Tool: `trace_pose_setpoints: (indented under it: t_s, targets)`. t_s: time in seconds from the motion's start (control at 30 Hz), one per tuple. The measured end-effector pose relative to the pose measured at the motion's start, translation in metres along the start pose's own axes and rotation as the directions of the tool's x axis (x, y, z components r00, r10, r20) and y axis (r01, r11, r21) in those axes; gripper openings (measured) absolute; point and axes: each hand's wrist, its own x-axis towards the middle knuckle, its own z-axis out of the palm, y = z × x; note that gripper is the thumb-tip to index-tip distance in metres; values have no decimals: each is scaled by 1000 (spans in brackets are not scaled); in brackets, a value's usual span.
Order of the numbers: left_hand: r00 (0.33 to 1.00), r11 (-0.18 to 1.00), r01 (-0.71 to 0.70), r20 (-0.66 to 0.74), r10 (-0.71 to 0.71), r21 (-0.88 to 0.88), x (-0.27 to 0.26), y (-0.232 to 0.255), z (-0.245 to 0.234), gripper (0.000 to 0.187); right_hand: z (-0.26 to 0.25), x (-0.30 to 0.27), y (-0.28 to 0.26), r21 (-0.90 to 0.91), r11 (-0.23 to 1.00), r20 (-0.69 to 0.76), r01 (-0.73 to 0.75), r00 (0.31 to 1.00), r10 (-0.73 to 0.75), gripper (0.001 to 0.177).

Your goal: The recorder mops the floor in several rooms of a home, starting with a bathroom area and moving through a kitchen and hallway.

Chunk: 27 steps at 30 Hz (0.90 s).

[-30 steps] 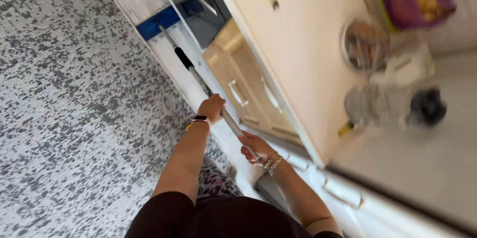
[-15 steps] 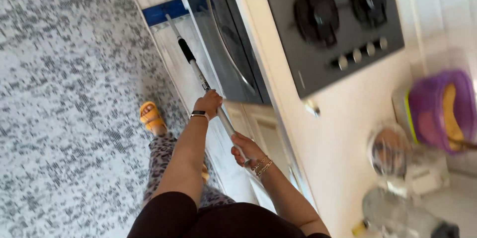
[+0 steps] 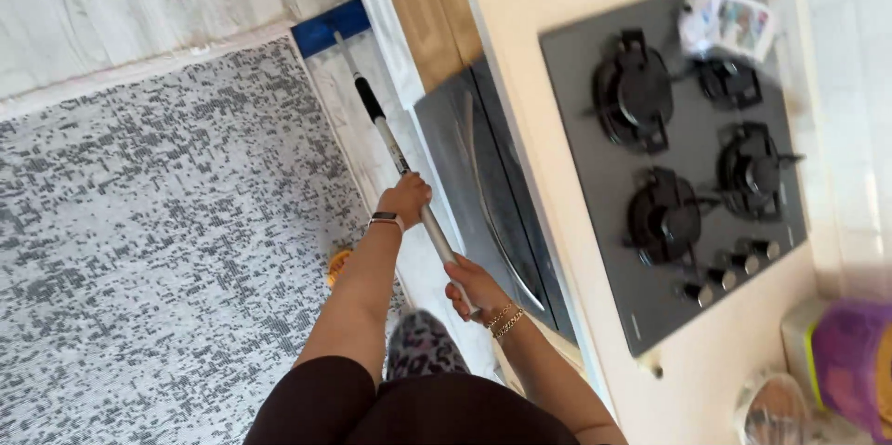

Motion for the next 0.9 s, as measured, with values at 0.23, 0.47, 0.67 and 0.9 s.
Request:
trace_pose_setpoints:
  t_s: [0.23,0.47,0.67,0.9]
  targets:
    - [999,999,40,-17,-40,-16,55,-46,-77,18,48,49,-83,-119,993,7,3,1000,-3,46]
    - [995,997,81,-50,-82,-15,120,-88,-145,15,90,86,-184,-262,965,-16,-7,1000,3,50]
    - [991,993,104,76,-107,50,182,-118,-184,17,95,116,-240,-392,920,-30,11,999,-24,56]
    - [959,939,120,206,-194,323,252,-173,-192,31,133,110,-284,-649,760,-90,6,992,-85,77]
